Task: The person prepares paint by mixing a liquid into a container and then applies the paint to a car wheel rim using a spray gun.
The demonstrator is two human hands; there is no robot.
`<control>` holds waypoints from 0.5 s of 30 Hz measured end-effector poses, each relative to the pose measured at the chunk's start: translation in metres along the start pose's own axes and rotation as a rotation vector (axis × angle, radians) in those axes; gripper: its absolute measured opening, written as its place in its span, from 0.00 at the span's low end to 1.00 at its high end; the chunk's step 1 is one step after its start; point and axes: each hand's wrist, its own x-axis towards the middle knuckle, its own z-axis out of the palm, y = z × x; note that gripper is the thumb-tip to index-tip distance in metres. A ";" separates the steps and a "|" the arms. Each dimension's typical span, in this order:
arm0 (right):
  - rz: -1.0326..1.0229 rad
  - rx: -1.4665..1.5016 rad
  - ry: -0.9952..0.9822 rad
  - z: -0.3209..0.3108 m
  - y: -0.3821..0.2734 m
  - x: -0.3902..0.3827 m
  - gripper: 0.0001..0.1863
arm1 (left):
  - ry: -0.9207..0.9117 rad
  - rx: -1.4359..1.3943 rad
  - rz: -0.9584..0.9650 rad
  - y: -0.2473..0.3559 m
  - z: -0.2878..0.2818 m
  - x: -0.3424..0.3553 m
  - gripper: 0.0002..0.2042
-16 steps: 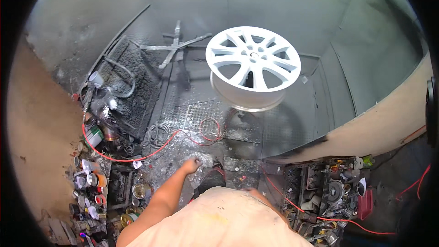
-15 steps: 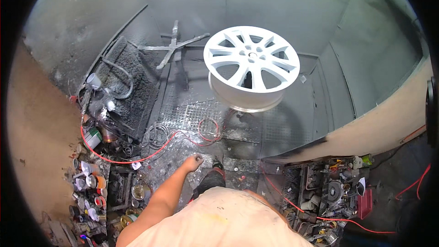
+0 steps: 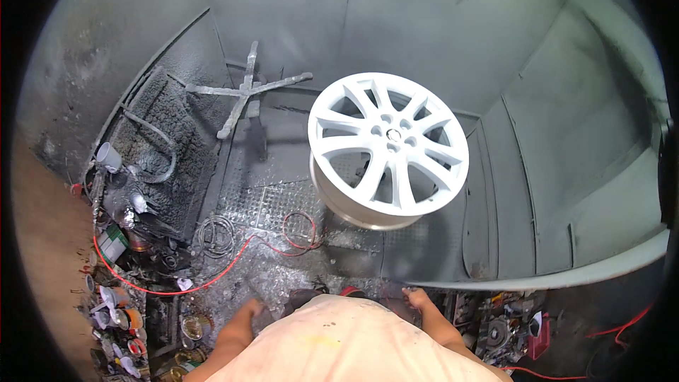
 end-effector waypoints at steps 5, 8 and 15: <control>-0.082 0.286 0.190 -0.014 -0.120 0.014 0.27 | 0.045 -0.039 -0.212 -0.003 -0.064 0.012 0.29; -0.036 0.684 0.190 -0.009 -0.178 0.028 0.33 | 0.162 -0.387 -0.106 0.041 -0.114 0.026 0.27; -0.699 1.113 0.296 -0.116 -0.197 0.143 0.49 | -0.072 -0.979 0.326 0.239 -0.245 0.098 0.28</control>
